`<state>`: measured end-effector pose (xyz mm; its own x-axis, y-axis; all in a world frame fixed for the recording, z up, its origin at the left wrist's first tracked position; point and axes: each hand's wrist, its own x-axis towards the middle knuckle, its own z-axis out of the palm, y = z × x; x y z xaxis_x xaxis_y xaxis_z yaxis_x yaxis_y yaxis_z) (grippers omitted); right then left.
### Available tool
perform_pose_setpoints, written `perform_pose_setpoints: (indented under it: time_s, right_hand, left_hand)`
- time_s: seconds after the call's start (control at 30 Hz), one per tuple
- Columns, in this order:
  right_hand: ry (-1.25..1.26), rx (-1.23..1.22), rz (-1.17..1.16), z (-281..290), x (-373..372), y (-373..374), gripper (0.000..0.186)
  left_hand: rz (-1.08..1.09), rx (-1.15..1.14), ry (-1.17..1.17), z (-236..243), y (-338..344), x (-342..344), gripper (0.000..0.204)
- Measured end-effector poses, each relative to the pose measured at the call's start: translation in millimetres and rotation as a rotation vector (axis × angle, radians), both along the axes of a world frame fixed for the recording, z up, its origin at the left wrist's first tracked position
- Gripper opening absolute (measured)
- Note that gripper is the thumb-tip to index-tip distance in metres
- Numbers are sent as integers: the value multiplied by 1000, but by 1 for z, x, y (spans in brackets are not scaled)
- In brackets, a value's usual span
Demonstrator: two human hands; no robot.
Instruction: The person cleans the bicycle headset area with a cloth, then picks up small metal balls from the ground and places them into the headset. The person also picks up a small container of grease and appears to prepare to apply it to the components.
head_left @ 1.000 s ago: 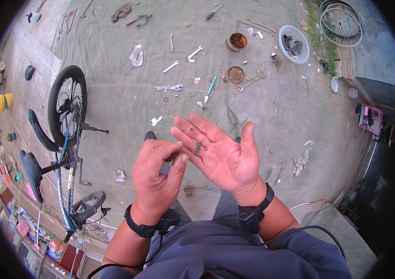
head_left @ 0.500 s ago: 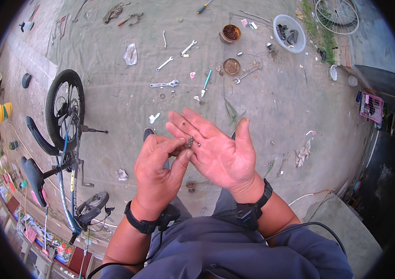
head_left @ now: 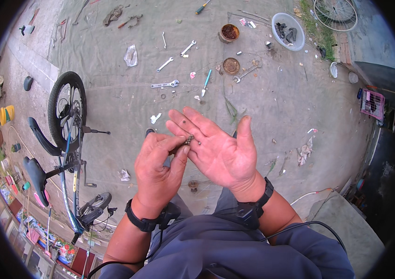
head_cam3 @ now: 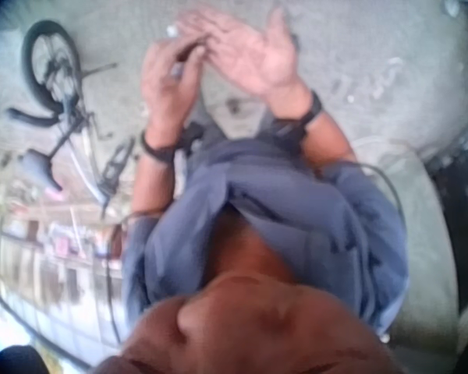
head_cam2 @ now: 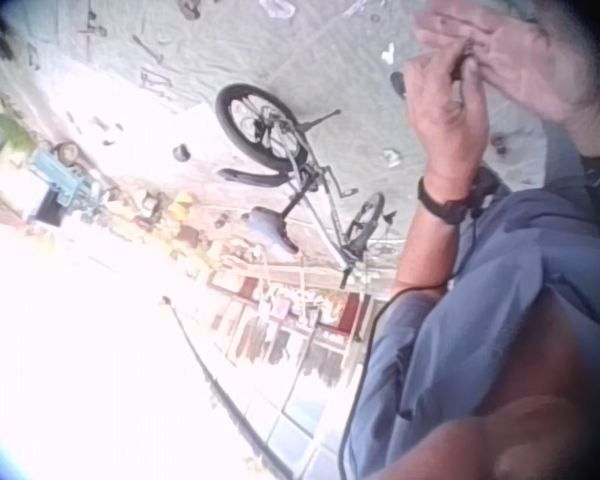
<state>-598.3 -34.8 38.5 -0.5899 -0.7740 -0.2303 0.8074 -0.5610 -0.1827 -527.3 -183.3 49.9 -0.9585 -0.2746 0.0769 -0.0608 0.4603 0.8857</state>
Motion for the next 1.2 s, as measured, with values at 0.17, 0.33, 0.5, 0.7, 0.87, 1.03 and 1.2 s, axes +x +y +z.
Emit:
perform_pose_setpoints:
  time_s: [0.17,0.33,0.5,0.7,0.87,1.03,1.2]
  right_hand:
    - [-11,18,-2,3,1,1,106]
    - [-40,58,-5,6,3,2,112]
    - [-46,-1,-9,9,4,3,107]
    - [-99,36,-6,13,9,4,112]
    - [-32,4,49,13,11,8,105]
    - [-61,25,55,12,16,12,107]
    - [-49,-10,84,9,18,15,107]
  left_hand:
    - [1,5,8,1,2,1,26]
    - [-8,-4,17,3,1,2,26]
    - [8,-39,30,5,-3,3,27]
    - [-22,-96,61,9,-4,-1,25]
    - [-48,-264,38,9,-8,-3,22]
    - [-72,-278,68,7,-12,-2,25]
    - [-42,-245,82,6,-12,-1,28]
